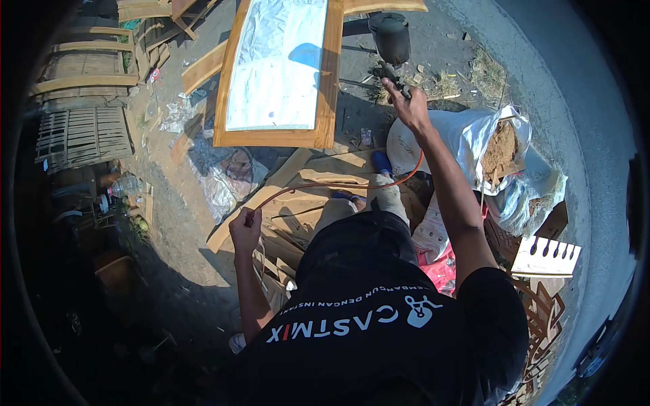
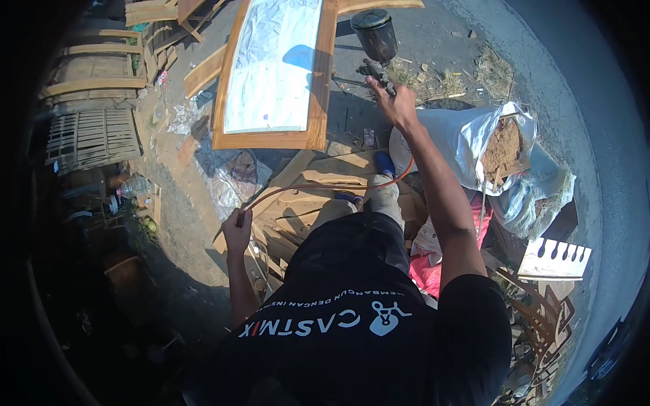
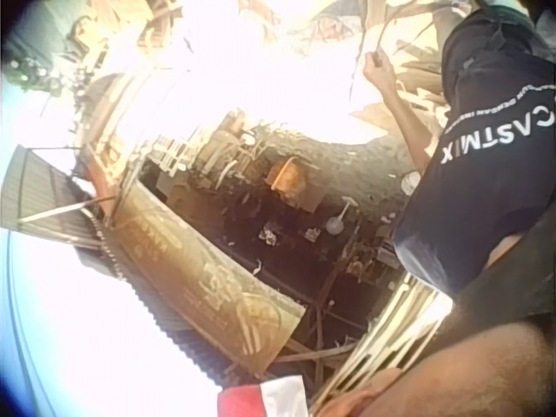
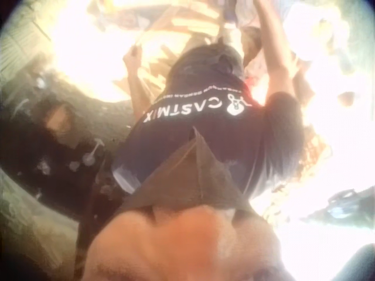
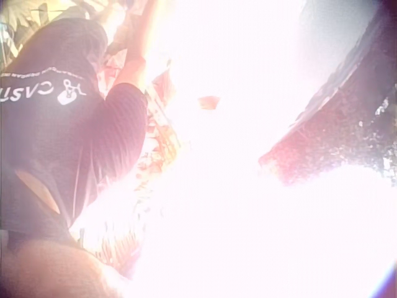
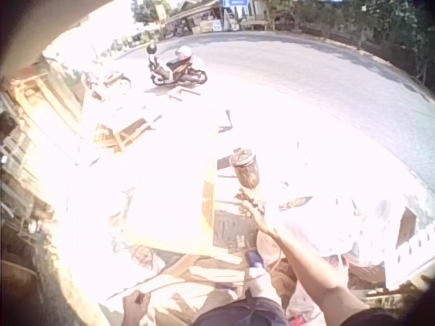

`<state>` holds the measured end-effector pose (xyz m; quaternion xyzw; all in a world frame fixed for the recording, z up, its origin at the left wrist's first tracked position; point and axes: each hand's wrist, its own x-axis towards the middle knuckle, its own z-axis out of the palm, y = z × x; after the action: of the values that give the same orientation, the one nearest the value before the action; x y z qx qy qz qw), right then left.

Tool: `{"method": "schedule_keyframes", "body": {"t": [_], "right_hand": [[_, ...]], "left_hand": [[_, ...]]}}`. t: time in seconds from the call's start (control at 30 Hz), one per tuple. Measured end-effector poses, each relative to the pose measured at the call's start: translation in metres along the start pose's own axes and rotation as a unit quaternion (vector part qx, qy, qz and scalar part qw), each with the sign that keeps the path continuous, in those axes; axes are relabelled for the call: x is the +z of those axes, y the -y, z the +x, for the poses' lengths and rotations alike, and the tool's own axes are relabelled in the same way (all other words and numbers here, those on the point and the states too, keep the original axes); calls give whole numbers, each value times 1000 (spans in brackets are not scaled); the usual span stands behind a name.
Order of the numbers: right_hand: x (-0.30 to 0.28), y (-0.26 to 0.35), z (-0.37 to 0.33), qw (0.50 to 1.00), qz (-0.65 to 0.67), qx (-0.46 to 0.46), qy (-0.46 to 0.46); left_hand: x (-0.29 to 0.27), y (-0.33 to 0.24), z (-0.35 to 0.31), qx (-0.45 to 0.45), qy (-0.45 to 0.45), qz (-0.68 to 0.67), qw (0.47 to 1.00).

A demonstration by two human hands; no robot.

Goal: The person uses a spray gun to apply a liquid coating to wooden frames, then mixes a substance in a small cup using a bottle and a thin stick, and continues spraying the frames before moving them.

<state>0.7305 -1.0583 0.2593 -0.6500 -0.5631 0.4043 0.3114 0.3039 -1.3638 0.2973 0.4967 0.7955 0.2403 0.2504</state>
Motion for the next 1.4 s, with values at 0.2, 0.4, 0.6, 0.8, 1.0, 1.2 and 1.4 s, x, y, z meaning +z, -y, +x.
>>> {"method": "schedule_keyframes", "body": {"t": [0.2, 0.4, 0.6, 0.8, 1.0, 1.2, 1.4], "right_hand": [[-25, 19, -6, 991, -1, -1, 132], [-54, 28, -37, 956, -66, -71, 276], [-62, 36, -21, 935, -61, -47, 348], [-46, 46, 40, 970, -43, -34, 236], [-24, 38, 137, 993, -16, -14, 120], [-17, 46, 221, 994, -60, -64, 59], [-13, 52, 257, 993, -79, -76, 42]], "left_hand": [[10, -19, -8, -34, -34, -8, 999], [36, -44, 4, -71, -17, -14, 997], [50, -58, 18, -74, -14, 4, 997], [55, -61, 19, -111, -35, -42, 992], [56, -85, 21, -101, -63, -57, 991], [57, -110, 23, -92, -83, -33, 992], [60, -123, 23, -104, -100, -63, 988]]}}
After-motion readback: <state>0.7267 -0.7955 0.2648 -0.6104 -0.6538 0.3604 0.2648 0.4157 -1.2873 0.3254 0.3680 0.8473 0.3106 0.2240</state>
